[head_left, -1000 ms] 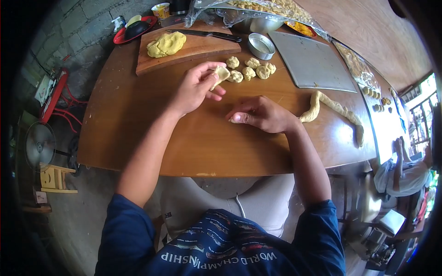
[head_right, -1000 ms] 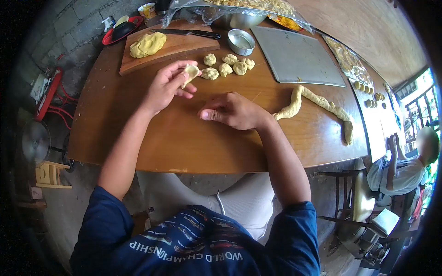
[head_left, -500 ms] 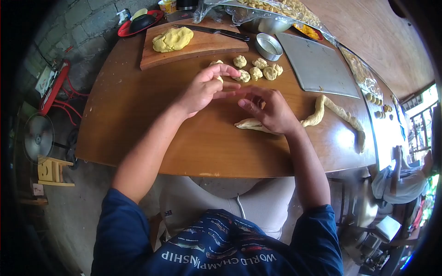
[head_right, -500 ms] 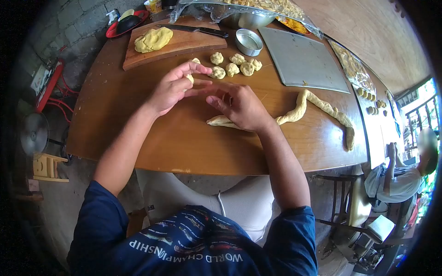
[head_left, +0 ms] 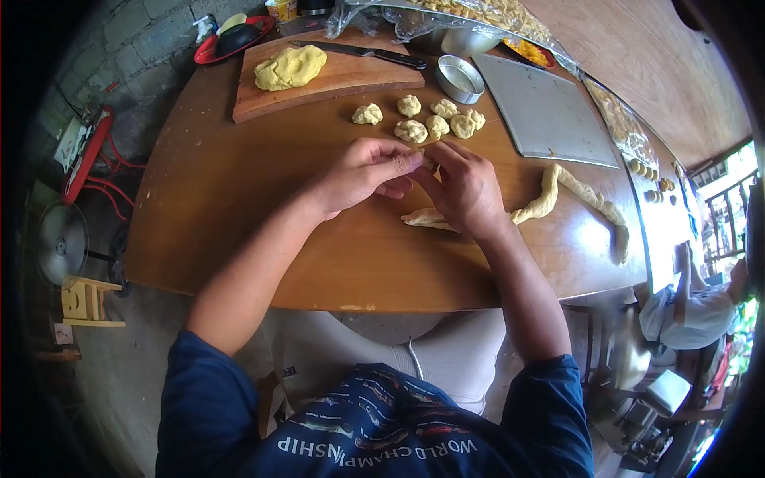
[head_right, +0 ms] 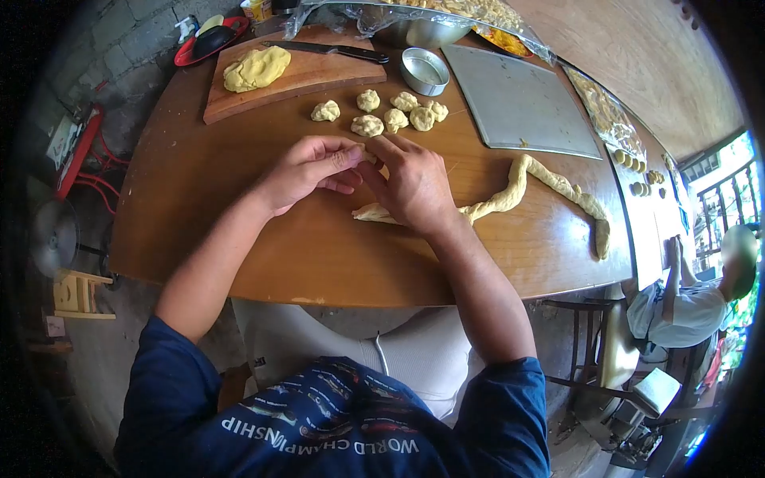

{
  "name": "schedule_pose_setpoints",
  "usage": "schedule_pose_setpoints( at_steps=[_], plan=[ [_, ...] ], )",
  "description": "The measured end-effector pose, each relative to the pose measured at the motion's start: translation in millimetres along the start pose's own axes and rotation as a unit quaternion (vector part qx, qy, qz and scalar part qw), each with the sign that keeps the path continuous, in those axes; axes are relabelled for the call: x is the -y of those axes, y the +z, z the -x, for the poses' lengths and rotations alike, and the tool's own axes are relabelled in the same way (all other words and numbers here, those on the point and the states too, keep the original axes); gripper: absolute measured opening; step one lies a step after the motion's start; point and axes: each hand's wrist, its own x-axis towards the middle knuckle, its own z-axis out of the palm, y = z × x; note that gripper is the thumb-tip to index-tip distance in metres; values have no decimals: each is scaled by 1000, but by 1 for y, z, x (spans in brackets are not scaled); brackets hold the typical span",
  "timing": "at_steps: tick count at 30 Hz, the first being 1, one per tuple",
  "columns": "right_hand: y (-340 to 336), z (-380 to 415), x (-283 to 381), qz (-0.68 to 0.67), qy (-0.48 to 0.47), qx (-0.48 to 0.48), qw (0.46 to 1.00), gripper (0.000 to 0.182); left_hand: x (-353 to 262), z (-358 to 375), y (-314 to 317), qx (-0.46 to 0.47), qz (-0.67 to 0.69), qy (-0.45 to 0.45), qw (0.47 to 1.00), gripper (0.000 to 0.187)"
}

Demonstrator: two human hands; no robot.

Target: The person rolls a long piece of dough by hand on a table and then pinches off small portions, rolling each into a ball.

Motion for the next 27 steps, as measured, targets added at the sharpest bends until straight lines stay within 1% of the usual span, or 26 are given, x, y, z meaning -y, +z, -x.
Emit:
schedule_pose_setpoints(
  at_steps=[2,3,4,5,6,7,9,11,12,14,15,16,17,18,19,20,21,22,24,25,26,27],
  plan=[
    [0,-1,0,-5,-4,1,1000,31,-2,-1,3,-23,-25,27,999,31],
    [-1,-1,2,-10,-7,0,1000,32,-2,-1,2,-21,-26,26,999,31],
    [-5,-1,5,-11,-6,-1,1000,32,-2,-1,-3,-24,-49,46,997,29],
    [-11,-2,10,-75,23,1,997,34,-2,-2,-7,-28,-73,68,995,27],
    [-14,-4,14,-139,50,4,989,36,-2,-2,-9,-29,-76,68,994,27],
    [-14,-6,13,-140,49,3,989,36,-2,-3,-9,-38,-94,86,991,26],
    [-15,-8,9,-198,123,29,972,38,-1,-4,-7,-44,-112,103,987,26],
    [-11,-6,3,-206,109,23,972,37,2,-3,2,-61,-132,158,977,28],
    [-9,-5,0,-214,92,19,972,36,2,-4,6,-59,-130,158,977,28],
    [-6,-3,-5,-195,93,9,976,33,1,-4,12,-83,-118,244,959,32],
    [-5,-3,-7,-177,91,-1,980,30,0,-3,11,-84,-117,244,959,32],
    [-6,-3,-8,-178,90,0,980,30,-2,-2,8,-54,-76,215,972,33],
    [-8,-3,-8,-216,108,10,970,30,-5,-1,7,-24,-36,184,982,35],
    [-9,-4,-9,-254,124,19,959,30,-7,0,7,-26,-37,184,982,35],
    [-7,-4,-9,-255,123,20,959,30,-10,1,7,-35,-29,165,985,36],
    [-4,-4,-10,-287,119,16,950,31,-12,2,7,-44,-23,146,988,36],
    [-2,-4,-10,-319,115,11,941,31,-12,2,5,-45,-25,147,988,36],
    [-2,-3,-9,-319,115,9,941,31,-9,0,2,-59,-53,144,986,34],
    [-3,-2,-7,-388,172,36,905,31,-7,-2,1,-69,-80,141,984,31],
    [-4,-3,-4,-387,173,35,905,31,-7,-2,1,-86,-147,157,973,30],
    [-6,-4,-1,-361,158,44,918,29,-6,-1,0,-103,-213,171,956,30],
    [-6,-5,1,-335,142,54,930,28,-7,0,2,-104,-212,171,957,30]
  ],
)
